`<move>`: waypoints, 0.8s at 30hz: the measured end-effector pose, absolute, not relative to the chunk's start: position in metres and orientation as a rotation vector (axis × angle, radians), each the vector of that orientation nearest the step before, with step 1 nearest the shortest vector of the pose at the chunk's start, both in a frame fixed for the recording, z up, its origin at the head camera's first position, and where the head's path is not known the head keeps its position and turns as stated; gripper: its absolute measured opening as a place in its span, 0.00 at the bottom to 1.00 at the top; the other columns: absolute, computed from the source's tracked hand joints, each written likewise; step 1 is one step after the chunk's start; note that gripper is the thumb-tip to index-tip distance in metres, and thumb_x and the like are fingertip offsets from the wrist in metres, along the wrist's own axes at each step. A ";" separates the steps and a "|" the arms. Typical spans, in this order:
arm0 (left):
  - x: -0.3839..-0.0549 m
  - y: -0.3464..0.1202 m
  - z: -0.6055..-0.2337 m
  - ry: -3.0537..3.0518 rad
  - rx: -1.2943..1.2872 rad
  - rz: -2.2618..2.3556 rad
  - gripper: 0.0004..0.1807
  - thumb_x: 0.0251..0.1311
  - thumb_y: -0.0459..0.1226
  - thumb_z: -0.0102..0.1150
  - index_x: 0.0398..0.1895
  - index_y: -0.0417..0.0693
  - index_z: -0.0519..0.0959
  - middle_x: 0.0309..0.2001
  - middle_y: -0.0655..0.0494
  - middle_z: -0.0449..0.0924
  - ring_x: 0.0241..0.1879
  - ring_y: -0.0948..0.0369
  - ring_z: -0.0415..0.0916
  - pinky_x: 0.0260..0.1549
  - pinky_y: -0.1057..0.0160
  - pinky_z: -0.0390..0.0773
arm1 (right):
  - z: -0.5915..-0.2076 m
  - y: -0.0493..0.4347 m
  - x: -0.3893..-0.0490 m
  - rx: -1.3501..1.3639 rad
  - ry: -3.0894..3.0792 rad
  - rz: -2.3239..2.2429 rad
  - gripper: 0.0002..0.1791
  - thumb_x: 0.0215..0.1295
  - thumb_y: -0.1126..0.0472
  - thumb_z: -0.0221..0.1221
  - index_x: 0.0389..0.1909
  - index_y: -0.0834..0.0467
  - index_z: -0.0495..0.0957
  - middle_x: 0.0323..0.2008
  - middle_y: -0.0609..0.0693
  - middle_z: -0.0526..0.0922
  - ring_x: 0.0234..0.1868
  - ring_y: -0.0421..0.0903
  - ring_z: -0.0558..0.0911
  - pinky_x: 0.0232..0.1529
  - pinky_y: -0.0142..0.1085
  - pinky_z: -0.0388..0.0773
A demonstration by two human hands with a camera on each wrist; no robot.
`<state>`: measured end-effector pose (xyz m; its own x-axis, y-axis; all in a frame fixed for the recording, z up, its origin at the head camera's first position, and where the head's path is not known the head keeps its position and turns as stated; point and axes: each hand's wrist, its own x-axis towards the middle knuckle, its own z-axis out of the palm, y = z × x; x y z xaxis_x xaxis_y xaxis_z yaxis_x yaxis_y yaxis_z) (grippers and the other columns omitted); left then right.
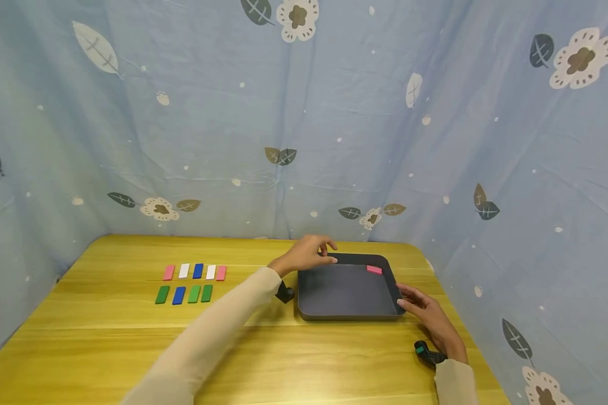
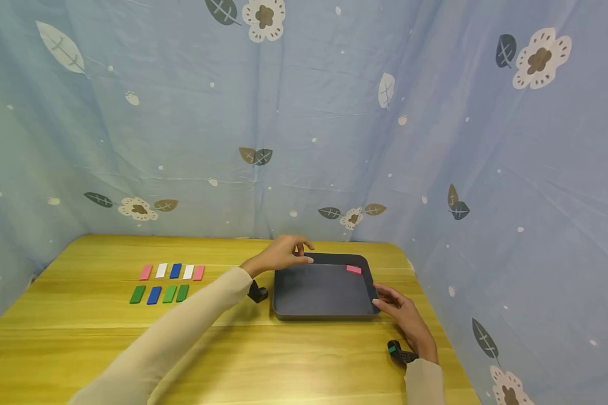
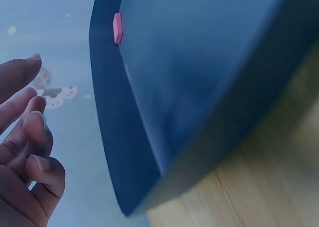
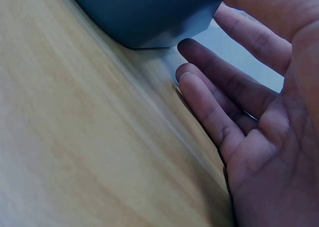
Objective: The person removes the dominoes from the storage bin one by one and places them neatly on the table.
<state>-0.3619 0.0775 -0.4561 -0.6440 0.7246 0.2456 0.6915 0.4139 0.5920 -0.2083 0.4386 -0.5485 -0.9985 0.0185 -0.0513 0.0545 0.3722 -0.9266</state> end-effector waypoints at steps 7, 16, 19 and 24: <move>-0.364 0.108 -0.462 2.590 1.280 1.050 0.17 0.67 0.43 0.69 0.56 0.50 0.83 0.32 0.62 0.80 0.35 0.63 0.76 0.38 0.63 0.75 | -0.546 0.438 -0.207 0.082 2.567 -1.757 0.32 0.72 0.47 0.65 0.74 0.48 0.70 0.70 0.53 0.70 0.60 0.49 0.74 0.57 0.31 0.74; -0.365 0.141 -0.472 2.558 1.284 1.054 0.19 0.66 0.44 0.70 0.57 0.46 0.83 0.36 0.59 0.81 0.35 0.62 0.77 0.38 0.62 0.76 | -0.547 0.439 -0.205 0.043 2.616 -1.767 0.30 0.72 0.49 0.65 0.73 0.48 0.72 0.68 0.52 0.73 0.59 0.48 0.76 0.56 0.30 0.74; -0.366 0.148 -0.478 2.534 1.282 1.076 0.20 0.67 0.42 0.69 0.58 0.43 0.83 0.42 0.53 0.84 0.41 0.60 0.79 0.44 0.59 0.78 | -0.547 0.438 -0.205 0.039 2.614 -1.775 0.30 0.72 0.50 0.65 0.73 0.49 0.72 0.68 0.54 0.73 0.58 0.48 0.76 0.57 0.30 0.74; -0.370 0.155 -0.487 2.500 1.247 1.114 0.20 0.67 0.39 0.69 0.59 0.39 0.82 0.49 0.46 0.84 0.48 0.56 0.80 0.52 0.54 0.78 | -0.547 0.437 -0.206 0.031 2.603 -1.787 0.30 0.72 0.51 0.65 0.73 0.51 0.72 0.69 0.56 0.73 0.59 0.50 0.75 0.57 0.30 0.74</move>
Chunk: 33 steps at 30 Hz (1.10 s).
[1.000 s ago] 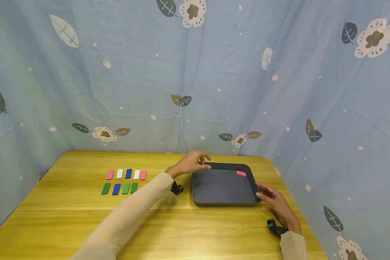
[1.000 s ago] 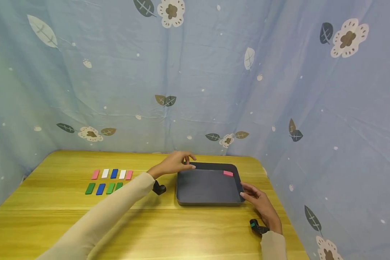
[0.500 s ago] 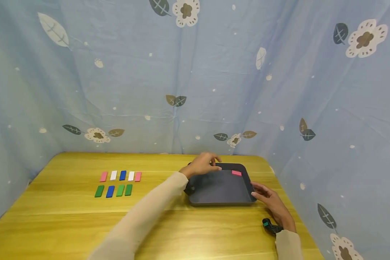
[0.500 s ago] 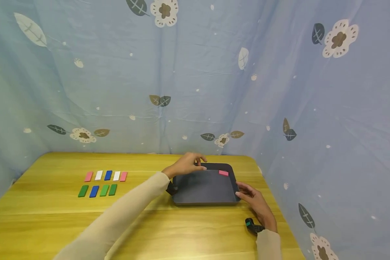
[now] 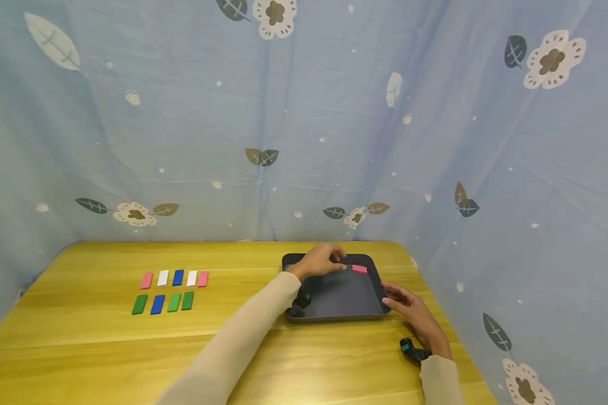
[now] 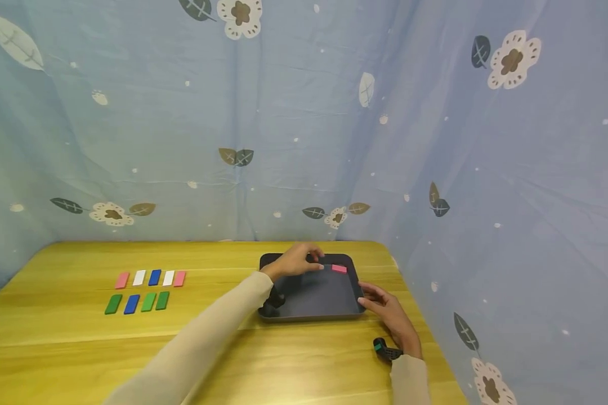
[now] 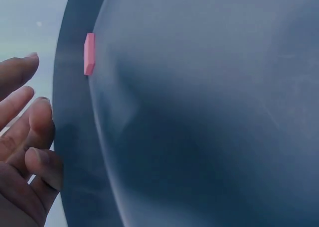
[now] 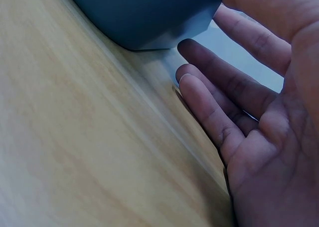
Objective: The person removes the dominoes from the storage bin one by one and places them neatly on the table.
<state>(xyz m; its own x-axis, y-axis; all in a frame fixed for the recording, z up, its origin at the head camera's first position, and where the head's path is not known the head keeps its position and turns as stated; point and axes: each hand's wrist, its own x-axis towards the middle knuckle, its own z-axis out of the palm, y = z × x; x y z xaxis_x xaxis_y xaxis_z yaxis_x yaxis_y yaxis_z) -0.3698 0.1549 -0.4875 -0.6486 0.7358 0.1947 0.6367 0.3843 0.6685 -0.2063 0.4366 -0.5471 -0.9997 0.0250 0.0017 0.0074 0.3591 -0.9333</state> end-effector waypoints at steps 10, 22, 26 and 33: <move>-0.370 0.167 -0.495 2.494 1.196 1.045 0.25 0.68 0.39 0.68 0.65 0.40 0.78 0.46 0.48 0.85 0.42 0.57 0.81 0.43 0.58 0.80 | -0.548 0.437 -0.208 -0.040 -2.581 1.777 0.31 0.71 0.50 0.66 0.73 0.48 0.72 0.70 0.52 0.72 0.62 0.51 0.74 0.58 0.33 0.74; -0.373 0.180 -0.511 2.565 1.165 0.725 0.30 0.69 0.45 0.66 0.72 0.48 0.73 0.61 0.52 0.80 0.59 0.55 0.78 0.60 0.52 0.75 | -0.550 0.435 -0.210 -0.049 -2.559 1.801 0.29 0.71 0.51 0.66 0.71 0.47 0.74 0.69 0.52 0.74 0.62 0.52 0.75 0.58 0.33 0.74; -0.370 0.184 -0.513 2.571 1.146 0.702 0.24 0.69 0.45 0.66 0.66 0.50 0.78 0.65 0.53 0.78 0.67 0.53 0.72 0.63 0.51 0.72 | -0.548 0.435 -0.209 -0.046 -2.559 1.809 0.30 0.71 0.51 0.66 0.72 0.47 0.73 0.69 0.52 0.73 0.63 0.52 0.74 0.59 0.33 0.74; -0.366 0.190 -0.511 2.564 1.119 0.726 0.27 0.70 0.44 0.66 0.70 0.48 0.75 0.67 0.51 0.76 0.67 0.52 0.72 0.63 0.50 0.72 | -0.546 0.437 -0.207 -0.061 -2.549 1.819 0.30 0.70 0.52 0.67 0.71 0.48 0.74 0.69 0.51 0.74 0.63 0.52 0.75 0.59 0.33 0.74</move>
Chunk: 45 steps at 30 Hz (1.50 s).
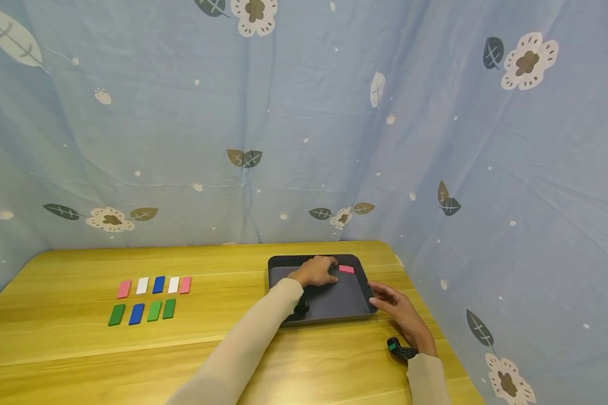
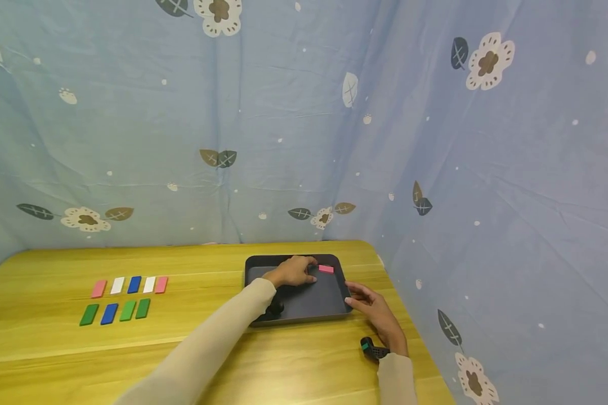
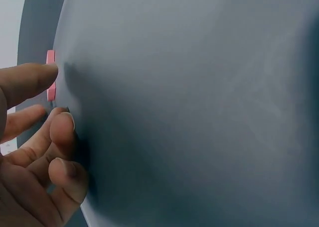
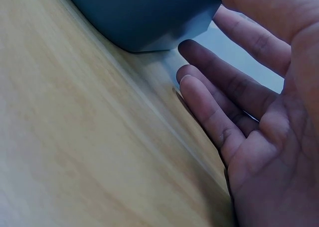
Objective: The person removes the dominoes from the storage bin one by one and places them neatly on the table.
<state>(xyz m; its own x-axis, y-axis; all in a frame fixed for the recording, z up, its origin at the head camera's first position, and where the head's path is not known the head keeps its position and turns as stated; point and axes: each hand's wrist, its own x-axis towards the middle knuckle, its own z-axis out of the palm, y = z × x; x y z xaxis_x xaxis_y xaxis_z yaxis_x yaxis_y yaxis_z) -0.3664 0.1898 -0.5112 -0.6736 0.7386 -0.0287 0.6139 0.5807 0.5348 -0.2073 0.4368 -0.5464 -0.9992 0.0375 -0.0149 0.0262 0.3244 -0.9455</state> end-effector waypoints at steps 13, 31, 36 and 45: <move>-0.364 0.196 -0.515 2.439 1.185 0.853 0.10 0.70 0.41 0.66 0.50 0.52 0.84 0.48 0.57 0.83 0.44 0.59 0.80 0.45 0.59 0.79 | -0.545 0.437 -0.207 -0.106 -2.526 1.844 0.30 0.69 0.51 0.67 0.71 0.48 0.75 0.68 0.51 0.74 0.62 0.53 0.74 0.58 0.33 0.74; -0.355 0.210 -0.512 2.499 1.131 0.828 0.30 0.63 0.43 0.73 0.68 0.48 0.77 0.33 0.60 0.79 0.30 0.64 0.76 0.38 0.61 0.77 | -0.547 0.435 -0.211 -0.097 -2.529 1.844 0.30 0.69 0.51 0.68 0.70 0.47 0.75 0.67 0.51 0.75 0.62 0.54 0.75 0.59 0.36 0.74; -0.355 0.214 -0.512 2.551 1.111 0.787 0.27 0.63 0.44 0.73 0.64 0.50 0.80 0.44 0.56 0.84 0.37 0.61 0.79 0.48 0.56 0.79 | -0.546 0.435 -0.211 -0.079 -2.523 1.855 0.29 0.69 0.51 0.67 0.70 0.48 0.75 0.67 0.51 0.75 0.61 0.54 0.75 0.58 0.36 0.75; -0.355 0.214 -0.511 2.514 1.106 0.831 0.24 0.64 0.42 0.72 0.62 0.47 0.81 0.29 0.59 0.77 0.27 0.63 0.74 0.34 0.62 0.75 | -0.546 0.437 -0.210 -0.082 -2.542 1.839 0.30 0.69 0.50 0.67 0.71 0.47 0.74 0.68 0.51 0.74 0.63 0.54 0.74 0.60 0.37 0.74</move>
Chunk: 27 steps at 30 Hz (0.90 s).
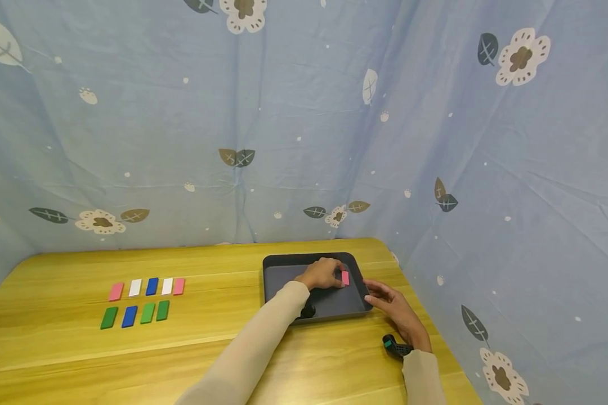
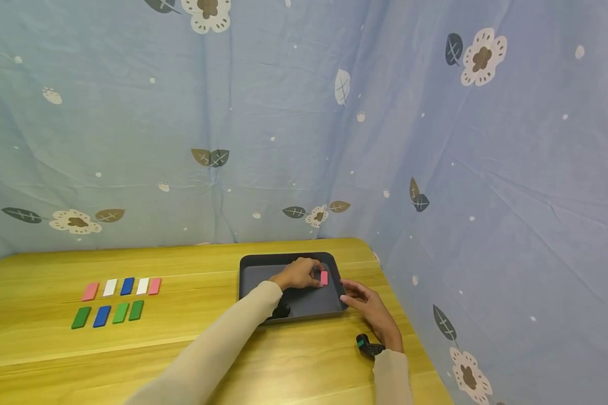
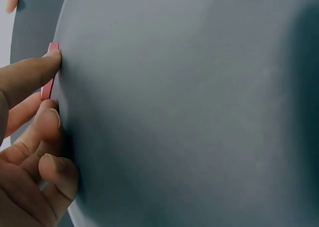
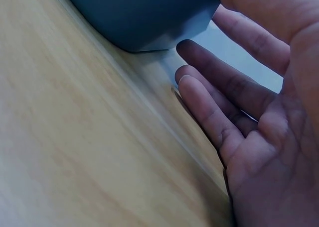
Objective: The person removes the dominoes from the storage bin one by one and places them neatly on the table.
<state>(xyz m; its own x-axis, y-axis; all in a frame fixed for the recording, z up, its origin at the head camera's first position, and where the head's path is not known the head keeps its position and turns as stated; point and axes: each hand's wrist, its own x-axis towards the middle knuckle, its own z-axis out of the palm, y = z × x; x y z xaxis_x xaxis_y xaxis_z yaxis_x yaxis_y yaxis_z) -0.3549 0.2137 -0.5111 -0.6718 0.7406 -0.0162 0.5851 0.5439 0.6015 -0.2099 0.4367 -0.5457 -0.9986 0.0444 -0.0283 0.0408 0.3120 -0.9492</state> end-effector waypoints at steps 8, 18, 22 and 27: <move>-0.356 0.207 -0.505 2.515 1.177 0.834 0.21 0.65 0.42 0.71 0.59 0.46 0.83 0.28 0.61 0.77 0.26 0.64 0.74 0.30 0.64 0.74 | -0.545 0.438 -0.210 -0.058 -2.567 1.827 0.30 0.70 0.49 0.66 0.72 0.46 0.73 0.69 0.51 0.73 0.63 0.54 0.73 0.60 0.35 0.73; -0.356 0.192 -0.488 2.487 1.269 0.921 0.22 0.64 0.41 0.72 0.59 0.43 0.83 0.28 0.61 0.77 0.25 0.65 0.72 0.31 0.67 0.72 | -0.546 0.437 -0.211 -0.065 -2.580 1.806 0.30 0.71 0.50 0.65 0.72 0.47 0.72 0.70 0.51 0.72 0.64 0.53 0.73 0.60 0.34 0.72; -0.354 0.181 -0.481 2.468 1.307 0.950 0.22 0.62 0.41 0.73 0.58 0.43 0.84 0.29 0.61 0.78 0.28 0.65 0.73 0.34 0.67 0.74 | -0.545 0.436 -0.210 -0.075 -2.590 1.805 0.31 0.71 0.49 0.66 0.73 0.47 0.72 0.70 0.50 0.71 0.65 0.52 0.73 0.61 0.36 0.72; -0.357 0.168 -0.478 2.462 1.328 0.980 0.24 0.63 0.41 0.73 0.60 0.43 0.82 0.31 0.62 0.77 0.30 0.65 0.71 0.36 0.67 0.72 | -0.545 0.435 -0.210 -0.105 -2.591 1.809 0.30 0.71 0.49 0.66 0.72 0.46 0.72 0.70 0.49 0.71 0.65 0.52 0.73 0.61 0.37 0.73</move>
<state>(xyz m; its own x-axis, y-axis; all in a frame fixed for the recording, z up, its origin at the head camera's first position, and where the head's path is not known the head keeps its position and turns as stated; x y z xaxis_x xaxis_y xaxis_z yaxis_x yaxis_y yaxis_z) -0.3571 0.1681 -0.4776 -0.5862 0.7967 0.1473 0.6801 0.3850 0.6239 -0.2096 0.4353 -0.5451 -0.9976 0.0432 -0.0545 0.0661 0.3429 -0.9370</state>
